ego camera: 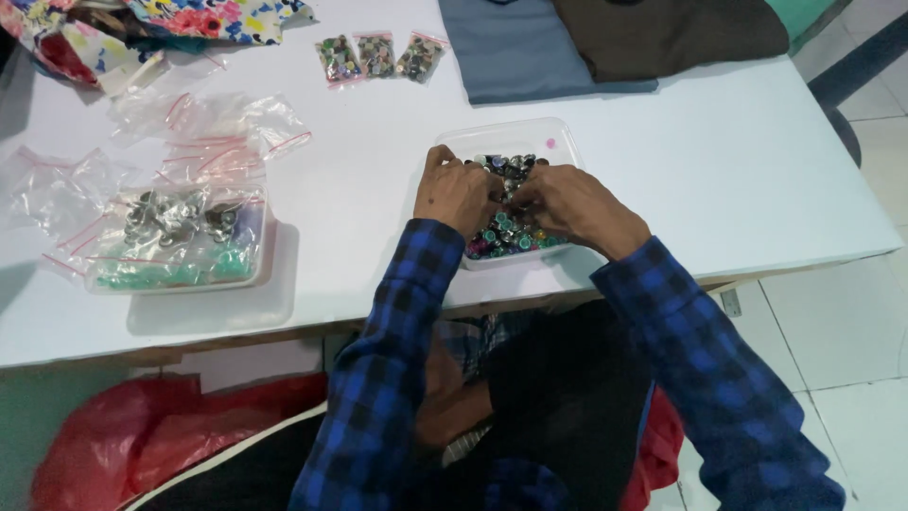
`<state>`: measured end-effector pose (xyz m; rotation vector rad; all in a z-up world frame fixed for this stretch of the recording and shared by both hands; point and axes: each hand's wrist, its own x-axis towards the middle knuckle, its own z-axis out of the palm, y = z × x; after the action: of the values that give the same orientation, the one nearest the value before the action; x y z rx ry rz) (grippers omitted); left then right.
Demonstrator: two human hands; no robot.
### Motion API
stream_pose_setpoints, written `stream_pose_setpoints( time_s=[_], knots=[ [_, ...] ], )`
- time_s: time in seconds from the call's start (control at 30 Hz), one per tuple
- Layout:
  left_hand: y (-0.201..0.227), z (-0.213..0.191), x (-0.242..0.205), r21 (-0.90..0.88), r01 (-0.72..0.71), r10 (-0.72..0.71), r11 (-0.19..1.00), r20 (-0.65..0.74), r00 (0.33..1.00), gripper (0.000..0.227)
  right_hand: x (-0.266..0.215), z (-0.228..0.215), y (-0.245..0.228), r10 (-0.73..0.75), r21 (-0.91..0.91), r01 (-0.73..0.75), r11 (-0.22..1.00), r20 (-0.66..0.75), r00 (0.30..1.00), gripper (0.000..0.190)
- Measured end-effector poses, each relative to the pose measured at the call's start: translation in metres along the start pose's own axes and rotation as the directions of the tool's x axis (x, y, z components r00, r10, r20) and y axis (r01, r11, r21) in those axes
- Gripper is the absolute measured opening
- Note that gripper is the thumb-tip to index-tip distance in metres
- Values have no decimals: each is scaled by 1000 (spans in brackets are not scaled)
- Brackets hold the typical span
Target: Sorting various buttons from a plastic container into smaller bags and piles on a table.
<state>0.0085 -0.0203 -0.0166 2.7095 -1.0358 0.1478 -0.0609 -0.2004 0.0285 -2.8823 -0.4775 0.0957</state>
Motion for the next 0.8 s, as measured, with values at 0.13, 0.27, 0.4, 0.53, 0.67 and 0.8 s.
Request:
stream_pose_setpoints(
  time_s=[0.13, 0.27, 0.4, 0.53, 0.67, 0.8],
  knots=[
    [3, 1, -3, -29, 28, -28, 999, 27, 999, 6, -1, 8, 4, 36, -42, -37, 998, -27, 999, 24],
    [-3, 3, 3, 10, 7, -7, 1000, -22, 1000, 6, 1, -16, -18, 90, 3, -90, 996, 29, 996, 27],
    [-4, 8, 0, -51, -3, 1, 999, -35, 999, 5, 8, 0, -7, 139, -53, -136, 989, 58, 989, 28],
    [-7, 16, 0, -22, -3, 1, 1000, -65, 998, 9, 7, 4, -1, 150, -15, -150, 989, 1, 989, 22],
    [-7, 15, -4, -44, -9, 5, 999, -85, 996, 22, 5, 2, -4, 132, 16, -132, 991, -29, 991, 29],
    [-9, 18, -1, -73, -32, 24, 997, -103, 994, 23, 4, -4, -10, 89, 27, -90, 996, 19, 996, 26]
  ],
)
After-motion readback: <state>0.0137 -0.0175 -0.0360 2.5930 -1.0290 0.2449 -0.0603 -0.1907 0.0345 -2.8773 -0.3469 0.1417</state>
